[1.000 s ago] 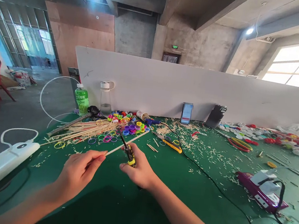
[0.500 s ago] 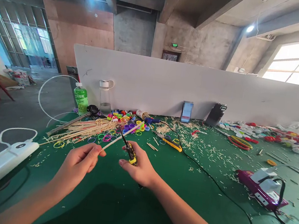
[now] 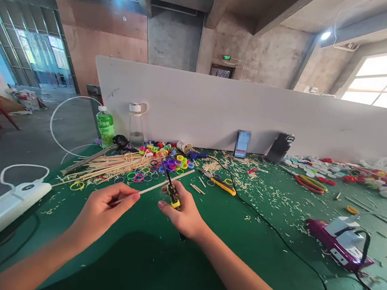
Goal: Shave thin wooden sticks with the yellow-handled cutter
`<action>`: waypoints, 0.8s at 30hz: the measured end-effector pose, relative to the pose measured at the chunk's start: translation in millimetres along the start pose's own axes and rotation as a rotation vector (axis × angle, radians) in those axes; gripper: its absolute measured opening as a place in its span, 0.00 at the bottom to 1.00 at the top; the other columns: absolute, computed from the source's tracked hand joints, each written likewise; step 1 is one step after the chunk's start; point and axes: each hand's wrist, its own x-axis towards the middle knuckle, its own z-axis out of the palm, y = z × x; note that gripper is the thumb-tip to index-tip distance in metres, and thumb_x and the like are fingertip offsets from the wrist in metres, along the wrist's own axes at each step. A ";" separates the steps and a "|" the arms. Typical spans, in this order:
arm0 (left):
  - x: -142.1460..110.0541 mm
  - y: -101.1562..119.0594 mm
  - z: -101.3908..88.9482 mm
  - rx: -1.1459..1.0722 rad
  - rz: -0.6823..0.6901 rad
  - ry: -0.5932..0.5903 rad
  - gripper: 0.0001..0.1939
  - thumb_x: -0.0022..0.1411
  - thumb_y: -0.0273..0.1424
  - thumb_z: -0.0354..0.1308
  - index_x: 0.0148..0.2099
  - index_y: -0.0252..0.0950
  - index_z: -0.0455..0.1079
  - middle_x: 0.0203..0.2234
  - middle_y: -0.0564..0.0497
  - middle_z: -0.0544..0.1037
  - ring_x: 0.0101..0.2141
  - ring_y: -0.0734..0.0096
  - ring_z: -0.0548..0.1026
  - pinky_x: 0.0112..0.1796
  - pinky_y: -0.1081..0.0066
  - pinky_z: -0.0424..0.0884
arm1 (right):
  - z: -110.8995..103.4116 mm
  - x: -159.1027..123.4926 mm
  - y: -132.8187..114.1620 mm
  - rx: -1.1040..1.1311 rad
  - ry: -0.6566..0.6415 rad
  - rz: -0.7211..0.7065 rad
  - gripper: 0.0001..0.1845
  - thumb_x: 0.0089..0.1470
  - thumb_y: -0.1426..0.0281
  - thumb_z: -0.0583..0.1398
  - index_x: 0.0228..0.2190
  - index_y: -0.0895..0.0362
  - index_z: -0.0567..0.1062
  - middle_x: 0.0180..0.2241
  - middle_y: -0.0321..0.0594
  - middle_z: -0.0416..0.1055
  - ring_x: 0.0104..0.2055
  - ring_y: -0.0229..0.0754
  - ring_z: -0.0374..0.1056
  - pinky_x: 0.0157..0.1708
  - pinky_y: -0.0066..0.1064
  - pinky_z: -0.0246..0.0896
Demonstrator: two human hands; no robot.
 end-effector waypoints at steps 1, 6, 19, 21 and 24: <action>0.3 -0.2 -0.7 0.000 0.001 0.005 0.13 0.61 0.40 0.56 0.33 0.36 0.72 0.16 0.57 0.60 0.18 0.79 0.56 0.18 0.77 0.51 | 0.3 -0.1 -0.5 -0.001 0.001 -0.001 0.19 0.53 0.66 0.59 0.47 0.54 0.66 0.42 0.40 0.69 0.44 0.44 0.65 0.40 0.33 0.61; 2.5 -0.3 -4.4 -0.006 -0.002 0.041 0.12 0.59 0.40 0.58 0.33 0.36 0.74 0.16 0.56 0.65 0.18 0.79 0.59 0.17 0.79 0.53 | 0.3 -0.1 0.1 0.002 0.016 -0.003 0.16 0.53 0.65 0.59 0.44 0.54 0.67 0.42 0.40 0.68 0.47 0.45 0.64 0.43 0.35 0.60; 4.0 -1.1 -6.5 0.025 -0.014 0.052 0.13 0.58 0.41 0.58 0.32 0.36 0.75 0.17 0.55 0.69 0.19 0.78 0.61 0.19 0.79 0.55 | -1.4 -0.5 1.9 0.016 0.020 -0.011 0.14 0.53 0.66 0.59 0.43 0.54 0.67 0.39 0.39 0.68 0.45 0.44 0.65 0.43 0.35 0.61; 3.7 -1.3 -6.7 0.035 -0.005 0.044 0.14 0.59 0.41 0.57 0.32 0.36 0.75 0.17 0.55 0.68 0.18 0.79 0.60 0.18 0.79 0.55 | -1.8 -0.6 1.7 0.014 0.017 -0.013 0.15 0.53 0.66 0.59 0.44 0.54 0.67 0.39 0.39 0.68 0.46 0.45 0.64 0.43 0.35 0.61; 3.3 -0.7 -7.1 0.051 0.011 0.035 0.14 0.60 0.41 0.57 0.32 0.36 0.75 0.16 0.56 0.66 0.18 0.79 0.59 0.18 0.78 0.53 | -2.3 -0.4 2.6 0.013 0.003 -0.013 0.16 0.54 0.66 0.59 0.45 0.54 0.67 0.42 0.41 0.67 0.49 0.46 0.63 0.44 0.36 0.61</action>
